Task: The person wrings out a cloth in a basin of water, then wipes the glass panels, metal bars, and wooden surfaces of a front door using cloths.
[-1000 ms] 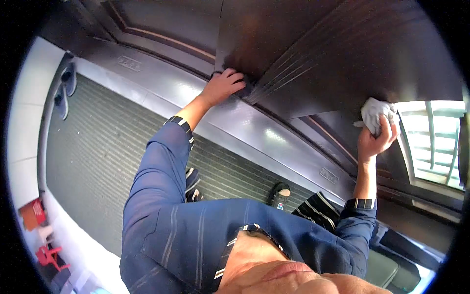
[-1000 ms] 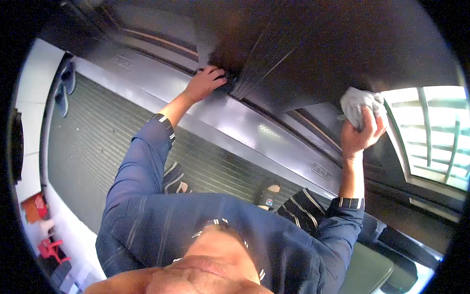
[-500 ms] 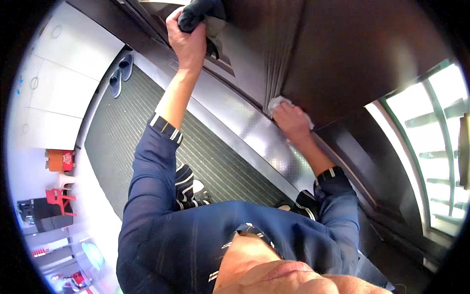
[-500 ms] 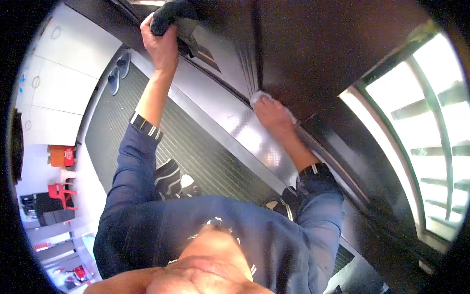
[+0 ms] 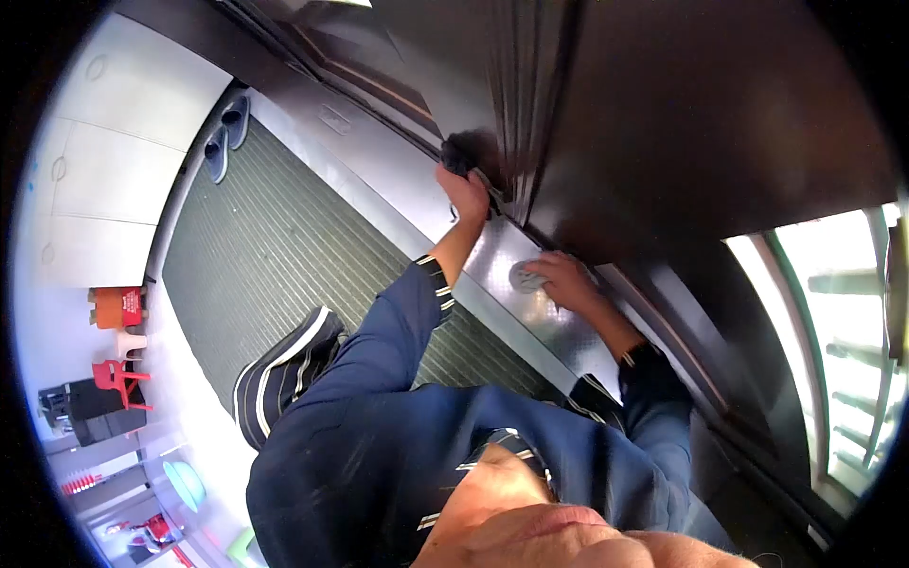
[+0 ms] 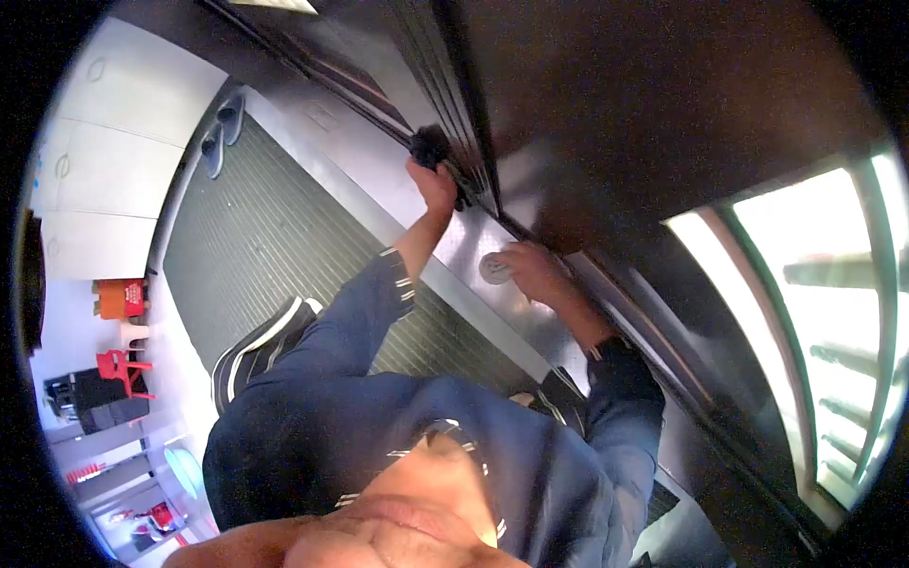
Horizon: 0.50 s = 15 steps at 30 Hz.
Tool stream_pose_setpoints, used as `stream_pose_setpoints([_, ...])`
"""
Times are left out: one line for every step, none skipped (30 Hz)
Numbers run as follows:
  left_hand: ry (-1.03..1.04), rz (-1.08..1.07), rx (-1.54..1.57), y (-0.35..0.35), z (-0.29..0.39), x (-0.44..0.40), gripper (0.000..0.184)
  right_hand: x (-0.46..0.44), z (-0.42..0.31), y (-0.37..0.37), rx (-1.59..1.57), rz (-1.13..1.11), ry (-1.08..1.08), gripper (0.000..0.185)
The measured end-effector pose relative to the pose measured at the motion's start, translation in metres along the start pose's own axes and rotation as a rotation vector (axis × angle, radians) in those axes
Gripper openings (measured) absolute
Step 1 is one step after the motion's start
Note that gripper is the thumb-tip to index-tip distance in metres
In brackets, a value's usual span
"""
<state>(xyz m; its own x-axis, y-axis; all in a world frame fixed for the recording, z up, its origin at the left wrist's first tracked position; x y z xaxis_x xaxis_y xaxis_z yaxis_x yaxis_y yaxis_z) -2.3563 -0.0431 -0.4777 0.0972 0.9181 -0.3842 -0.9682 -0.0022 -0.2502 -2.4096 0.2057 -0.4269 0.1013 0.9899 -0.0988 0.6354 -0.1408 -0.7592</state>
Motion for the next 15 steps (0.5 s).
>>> stream_pose_setpoints([-0.133,-0.013,-0.059,0.007,-0.010,0.013,0.048,0.014,-0.001,-0.003,-0.171,0.051,0.116,0.040])
stream_pose_setpoints([-0.204,-0.096,-0.076,0.015,-0.029,0.022,0.046,0.028,0.001,-0.006,-0.334,0.105,0.229,0.042])
stream_pose_setpoints([-0.276,-0.175,-0.096,0.025,-0.069,0.031,0.045,0.038,0.006,-0.005,-0.498,0.158,0.340,0.044])
stream_pose_setpoints([-0.345,-0.257,-0.118,0.025,-0.081,0.037,0.044,0.054,0.010,-0.001,-0.495,0.218,0.503,0.043])
stream_pose_setpoints([-0.381,-0.286,-0.132,0.027,-0.093,0.037,0.043,0.071,0.016,0.007,-0.488,0.281,0.664,0.041])
stream_pose_setpoints([-0.414,-0.315,-0.147,0.025,-0.089,0.031,0.041,0.084,0.023,0.014,-0.480,0.345,0.824,0.040])
stream_pose_setpoints([-0.445,-0.343,-0.165,0.023,-0.096,0.027,0.041,0.093,0.029,0.020,-0.612,0.390,0.872,0.041])
stream_pose_setpoints([-0.518,-0.342,-0.073,0.019,-0.104,0.015,0.040,0.101,0.035,0.025,-0.743,0.434,0.918,0.042])
stream_pose_setpoints([-0.587,-0.339,0.025,0.017,-0.124,0.001,0.040,0.105,0.038,0.028,-0.873,0.481,0.958,0.043])
stream_pose_setpoints([-0.649,-0.343,0.127,0.016,-0.136,-0.012,0.040,0.105,0.039,0.028,-0.886,0.497,0.931,0.043])
stream_pose_setpoints([-0.558,-0.235,0.100,0.006,-0.115,-0.033,0.039,0.104,0.038,0.028,-0.897,0.520,0.908,0.044])
stream_pose_setpoints([-0.470,-0.134,0.070,-0.008,-0.095,-0.052,0.038,0.106,0.036,0.030,-0.911,0.546,0.895,0.046])
stream_pose_setpoints([-0.448,-0.170,0.129,-0.005,-0.124,-0.070,0.035,0.106,0.032,0.032,-0.978,0.551,0.913,0.044])
stream_pose_setpoints([-0.430,-0.214,0.188,0.006,-0.152,-0.081,0.033,0.104,0.030,0.029,-1.045,0.563,0.935,0.043])
stream_pose_setpoints([-0.482,-0.254,0.274,0.010,-0.151,-0.075,0.033,0.104,0.028,0.028,-1.111,0.580,0.957,0.041])
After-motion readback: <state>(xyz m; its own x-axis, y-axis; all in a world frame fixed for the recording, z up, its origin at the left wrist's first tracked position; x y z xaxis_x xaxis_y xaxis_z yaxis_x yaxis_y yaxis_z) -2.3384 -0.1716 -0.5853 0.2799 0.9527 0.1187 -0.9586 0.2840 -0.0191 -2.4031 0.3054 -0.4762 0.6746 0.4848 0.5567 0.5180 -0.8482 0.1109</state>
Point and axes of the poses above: each hand's wrist, its own x-axis away from the middle knuckle, its own y-axis out of the palm, z = x × y, the point moved 2 cm from there along -x, towards the middle knuckle, and after that the axes turned 2 degrees about -y, right-handed, at the moved point
